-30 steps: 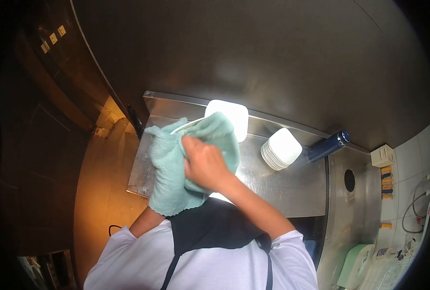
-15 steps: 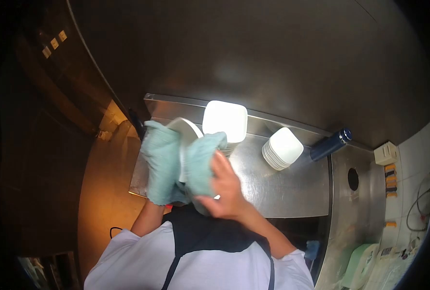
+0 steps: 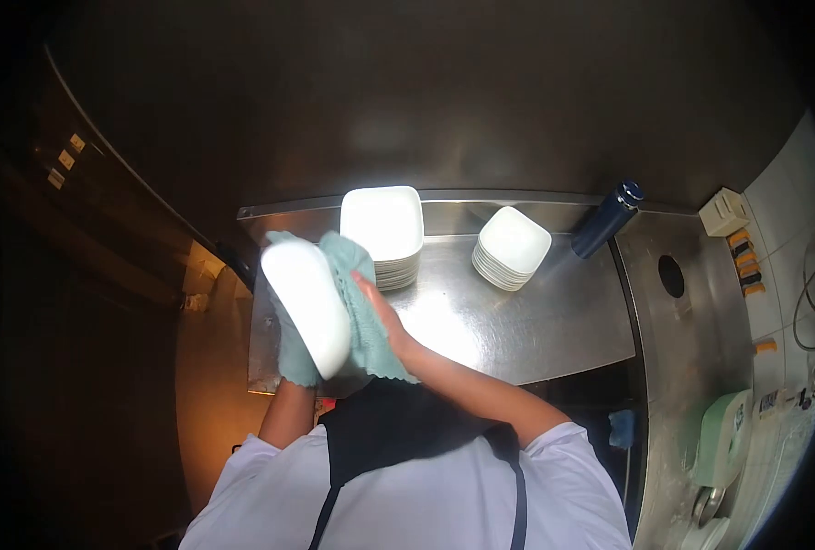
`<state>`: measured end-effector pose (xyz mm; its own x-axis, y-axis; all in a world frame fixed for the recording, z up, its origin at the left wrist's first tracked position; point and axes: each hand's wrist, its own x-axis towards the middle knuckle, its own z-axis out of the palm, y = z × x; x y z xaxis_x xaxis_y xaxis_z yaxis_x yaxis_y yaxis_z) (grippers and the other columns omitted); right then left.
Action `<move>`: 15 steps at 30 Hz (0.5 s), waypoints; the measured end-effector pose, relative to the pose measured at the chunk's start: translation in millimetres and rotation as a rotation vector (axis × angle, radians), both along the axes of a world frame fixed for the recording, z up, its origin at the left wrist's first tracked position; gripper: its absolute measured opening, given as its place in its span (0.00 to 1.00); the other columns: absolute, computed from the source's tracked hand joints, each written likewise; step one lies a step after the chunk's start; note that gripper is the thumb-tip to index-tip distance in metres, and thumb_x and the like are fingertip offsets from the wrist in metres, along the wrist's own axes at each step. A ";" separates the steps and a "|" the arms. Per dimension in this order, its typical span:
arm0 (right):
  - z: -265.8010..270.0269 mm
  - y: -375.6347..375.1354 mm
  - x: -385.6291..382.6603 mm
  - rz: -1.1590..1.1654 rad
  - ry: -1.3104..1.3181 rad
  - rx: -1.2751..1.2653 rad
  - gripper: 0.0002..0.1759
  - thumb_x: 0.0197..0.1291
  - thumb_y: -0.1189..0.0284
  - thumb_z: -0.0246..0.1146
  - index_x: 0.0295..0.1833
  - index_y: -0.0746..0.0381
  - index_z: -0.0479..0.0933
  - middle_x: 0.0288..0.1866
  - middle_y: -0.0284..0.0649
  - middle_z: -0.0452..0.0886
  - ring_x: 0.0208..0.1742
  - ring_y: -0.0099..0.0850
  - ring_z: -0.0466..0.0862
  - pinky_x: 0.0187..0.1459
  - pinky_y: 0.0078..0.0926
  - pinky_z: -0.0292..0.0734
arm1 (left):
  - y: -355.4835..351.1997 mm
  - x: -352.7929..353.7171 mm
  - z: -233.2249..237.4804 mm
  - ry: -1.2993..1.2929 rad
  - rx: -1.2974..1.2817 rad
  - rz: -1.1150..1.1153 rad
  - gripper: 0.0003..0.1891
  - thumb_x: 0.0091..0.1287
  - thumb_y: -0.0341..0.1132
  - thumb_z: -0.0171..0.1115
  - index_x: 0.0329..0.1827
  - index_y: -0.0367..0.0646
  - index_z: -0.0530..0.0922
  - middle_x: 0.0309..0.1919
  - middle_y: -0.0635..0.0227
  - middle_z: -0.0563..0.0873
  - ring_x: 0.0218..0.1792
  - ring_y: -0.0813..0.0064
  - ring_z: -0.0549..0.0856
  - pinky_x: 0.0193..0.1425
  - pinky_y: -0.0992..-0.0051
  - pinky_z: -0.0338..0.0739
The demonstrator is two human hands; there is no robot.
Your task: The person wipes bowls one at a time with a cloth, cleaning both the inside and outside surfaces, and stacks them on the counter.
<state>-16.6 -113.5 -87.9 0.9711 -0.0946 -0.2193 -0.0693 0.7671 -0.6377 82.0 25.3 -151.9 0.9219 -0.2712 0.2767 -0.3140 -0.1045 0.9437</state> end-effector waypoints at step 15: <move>-10.3 -53.9 -54.7 0.411 -0.046 -0.707 0.24 0.84 0.64 0.55 0.73 0.69 0.76 0.66 0.41 0.84 0.65 0.28 0.81 0.70 0.30 0.75 | -63.3 94.6 104.1 -0.667 0.550 0.159 0.05 0.67 0.26 0.63 0.40 0.41 0.86 0.32 0.55 0.89 0.34 0.56 0.91 0.38 0.62 0.84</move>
